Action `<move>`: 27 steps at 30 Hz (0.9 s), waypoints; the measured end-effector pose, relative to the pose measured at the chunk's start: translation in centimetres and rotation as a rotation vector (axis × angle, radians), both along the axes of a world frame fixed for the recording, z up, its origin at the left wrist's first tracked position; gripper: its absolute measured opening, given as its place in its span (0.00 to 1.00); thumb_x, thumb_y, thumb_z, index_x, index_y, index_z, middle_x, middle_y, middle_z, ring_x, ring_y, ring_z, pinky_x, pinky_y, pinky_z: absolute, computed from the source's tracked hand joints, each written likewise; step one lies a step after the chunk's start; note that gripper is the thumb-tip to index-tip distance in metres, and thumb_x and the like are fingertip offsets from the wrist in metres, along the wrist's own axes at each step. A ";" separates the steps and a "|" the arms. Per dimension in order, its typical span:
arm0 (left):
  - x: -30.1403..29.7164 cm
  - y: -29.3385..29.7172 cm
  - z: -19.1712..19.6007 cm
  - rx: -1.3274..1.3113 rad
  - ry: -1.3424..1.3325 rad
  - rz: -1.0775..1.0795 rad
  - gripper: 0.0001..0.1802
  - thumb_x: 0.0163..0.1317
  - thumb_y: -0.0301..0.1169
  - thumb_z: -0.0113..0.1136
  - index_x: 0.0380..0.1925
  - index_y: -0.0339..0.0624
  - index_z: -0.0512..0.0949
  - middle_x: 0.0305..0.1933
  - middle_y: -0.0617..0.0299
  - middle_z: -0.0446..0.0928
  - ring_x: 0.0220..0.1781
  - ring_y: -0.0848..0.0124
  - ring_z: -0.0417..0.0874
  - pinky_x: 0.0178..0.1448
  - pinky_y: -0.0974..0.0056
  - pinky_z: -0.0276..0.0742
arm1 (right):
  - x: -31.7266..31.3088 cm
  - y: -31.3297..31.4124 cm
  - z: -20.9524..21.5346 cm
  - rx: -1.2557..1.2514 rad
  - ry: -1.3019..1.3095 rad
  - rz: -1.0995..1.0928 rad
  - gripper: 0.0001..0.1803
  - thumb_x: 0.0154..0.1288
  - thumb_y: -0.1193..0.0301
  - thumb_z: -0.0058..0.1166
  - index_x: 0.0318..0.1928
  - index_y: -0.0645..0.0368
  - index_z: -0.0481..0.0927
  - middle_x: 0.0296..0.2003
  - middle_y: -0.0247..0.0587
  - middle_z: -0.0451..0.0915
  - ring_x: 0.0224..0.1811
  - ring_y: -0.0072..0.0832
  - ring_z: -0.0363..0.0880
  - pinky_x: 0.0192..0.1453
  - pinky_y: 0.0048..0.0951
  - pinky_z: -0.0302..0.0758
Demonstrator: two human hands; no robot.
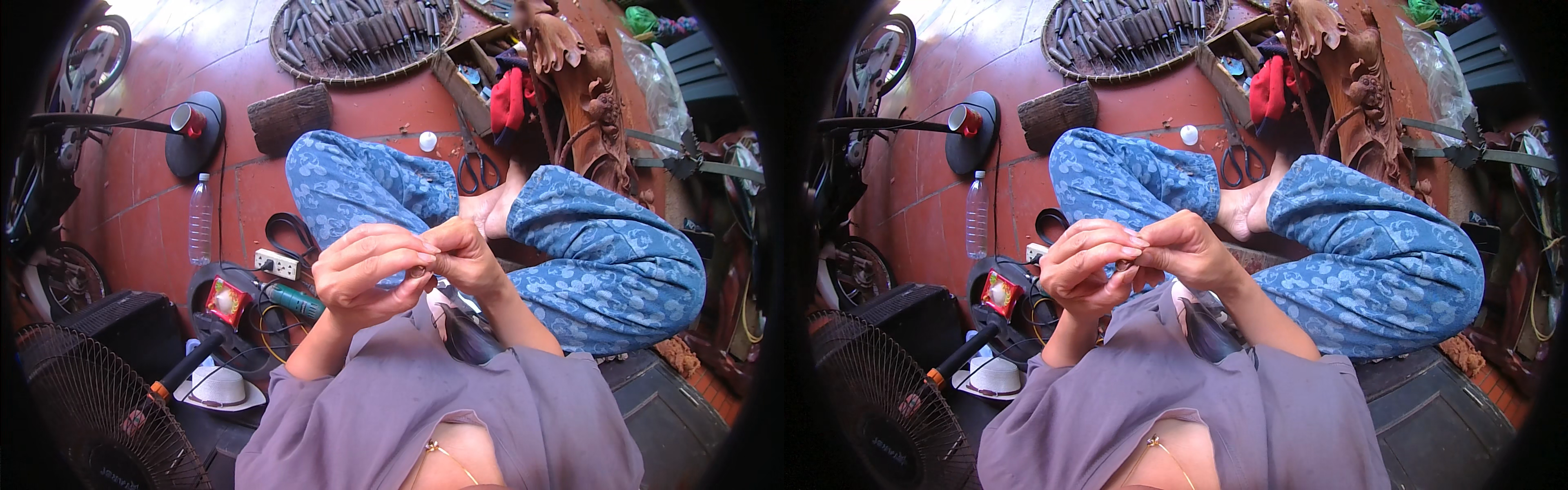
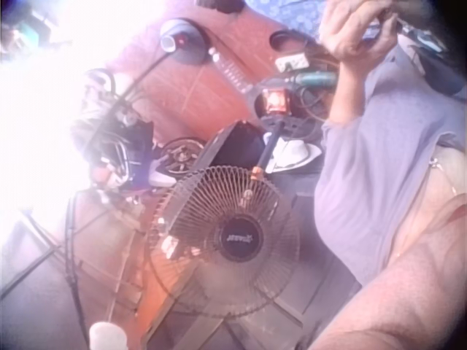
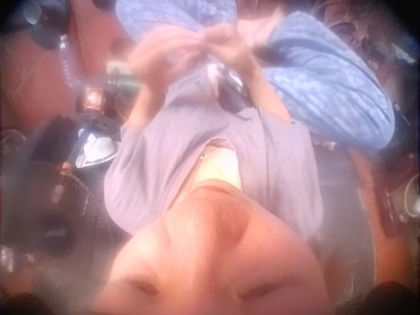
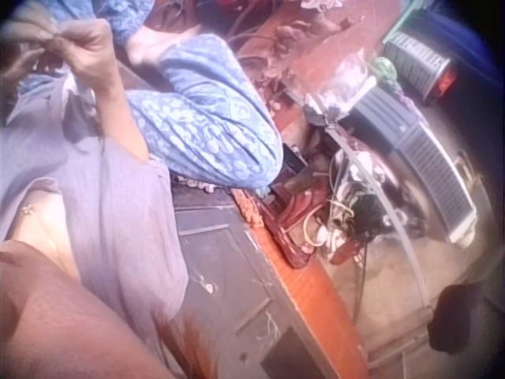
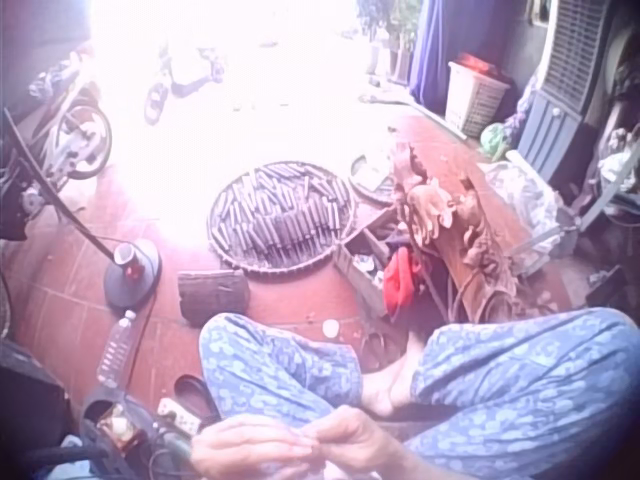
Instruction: The person sits on the floor and uses scissors to cut a small piece of material. They then apply glue from a small bottle to the piece and attach it to another component. The person repeats this process with additional small parts, handling them one at a time.
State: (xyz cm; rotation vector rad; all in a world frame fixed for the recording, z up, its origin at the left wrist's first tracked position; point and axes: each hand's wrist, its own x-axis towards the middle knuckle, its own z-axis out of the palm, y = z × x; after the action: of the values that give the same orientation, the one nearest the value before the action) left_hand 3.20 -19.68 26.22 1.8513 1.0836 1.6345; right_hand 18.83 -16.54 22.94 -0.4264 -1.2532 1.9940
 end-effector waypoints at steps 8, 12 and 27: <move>0.3 -0.6 -0.5 0.011 0.036 0.090 0.13 0.38 0.19 0.64 0.28 0.38 0.80 0.30 0.59 0.81 0.33 0.65 0.83 0.39 0.66 0.78 | 0.0 0.5 0.4 0.038 -0.034 0.042 0.08 0.63 0.75 0.53 0.36 0.70 0.80 0.26 0.38 0.79 0.29 0.18 0.77 0.32 0.19 0.73; -0.6 -0.4 -1.2 -0.055 -0.099 0.040 0.11 0.39 0.17 0.61 0.27 0.36 0.79 0.29 0.57 0.81 0.32 0.64 0.83 0.41 0.64 0.77 | 0.5 1.6 0.3 -0.061 -0.116 -0.123 0.09 0.64 0.73 0.52 0.37 0.69 0.80 0.27 0.40 0.80 0.28 0.19 0.77 0.35 0.19 0.73; -1.2 -0.5 -5.3 -0.608 -1.489 -0.414 0.07 0.58 0.34 0.60 0.30 0.43 0.76 0.30 0.66 0.74 0.35 0.73 0.68 0.46 0.74 0.70 | -1.2 13.3 -21.5 0.377 -1.454 -0.489 0.42 0.38 0.67 0.72 0.58 0.45 0.68 0.47 0.49 0.72 0.51 0.45 0.73 0.54 0.40 0.71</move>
State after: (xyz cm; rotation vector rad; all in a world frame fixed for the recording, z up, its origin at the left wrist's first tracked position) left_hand 1.98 -20.15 20.96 0.1627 0.3450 1.5504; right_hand 17.66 -3.24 1.40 -1.9355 -1.9587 0.7950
